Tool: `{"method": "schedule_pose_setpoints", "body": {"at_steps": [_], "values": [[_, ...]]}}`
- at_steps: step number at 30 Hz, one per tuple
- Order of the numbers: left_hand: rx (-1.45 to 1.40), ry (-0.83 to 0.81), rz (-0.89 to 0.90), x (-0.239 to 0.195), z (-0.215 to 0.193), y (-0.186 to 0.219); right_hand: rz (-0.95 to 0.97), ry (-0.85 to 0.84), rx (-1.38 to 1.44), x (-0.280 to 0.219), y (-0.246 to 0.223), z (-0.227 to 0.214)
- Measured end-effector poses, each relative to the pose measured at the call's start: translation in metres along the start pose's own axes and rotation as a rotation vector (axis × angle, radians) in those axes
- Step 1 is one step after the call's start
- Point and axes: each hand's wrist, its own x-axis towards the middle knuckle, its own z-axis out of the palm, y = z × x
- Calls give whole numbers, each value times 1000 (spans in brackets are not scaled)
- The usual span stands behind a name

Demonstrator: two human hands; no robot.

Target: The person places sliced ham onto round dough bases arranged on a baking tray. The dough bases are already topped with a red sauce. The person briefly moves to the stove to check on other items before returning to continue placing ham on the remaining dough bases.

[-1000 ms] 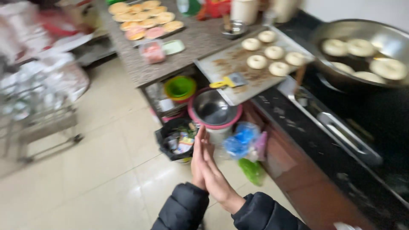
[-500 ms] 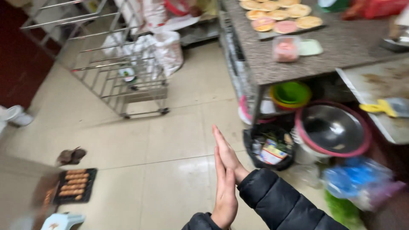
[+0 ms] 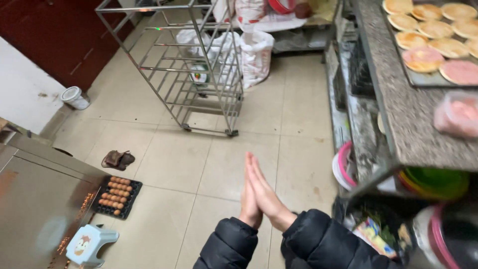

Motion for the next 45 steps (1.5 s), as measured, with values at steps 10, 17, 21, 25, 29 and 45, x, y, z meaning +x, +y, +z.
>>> {"method": "schedule_pose_setpoints", "body": {"at_steps": [10,17,21,25,29,45], "values": [[-192,125,23,234,-48,-27,-149,-19,-298,243,-137,-114],[-35,698,159,359,-198,0,-245,-128,-399,394,-254,-185],[-131,805,199,421,-252,32,-305,-154,-364,488,-327,-200],[-124,816,253,490,-306,43,-476,-132,-298,602,-385,-207],[6,878,263,563,-343,75,-533,-132,-268,698,-454,-222],[272,1497,217,647,-353,138,-805,-632,-770,980,-665,-100]]}}
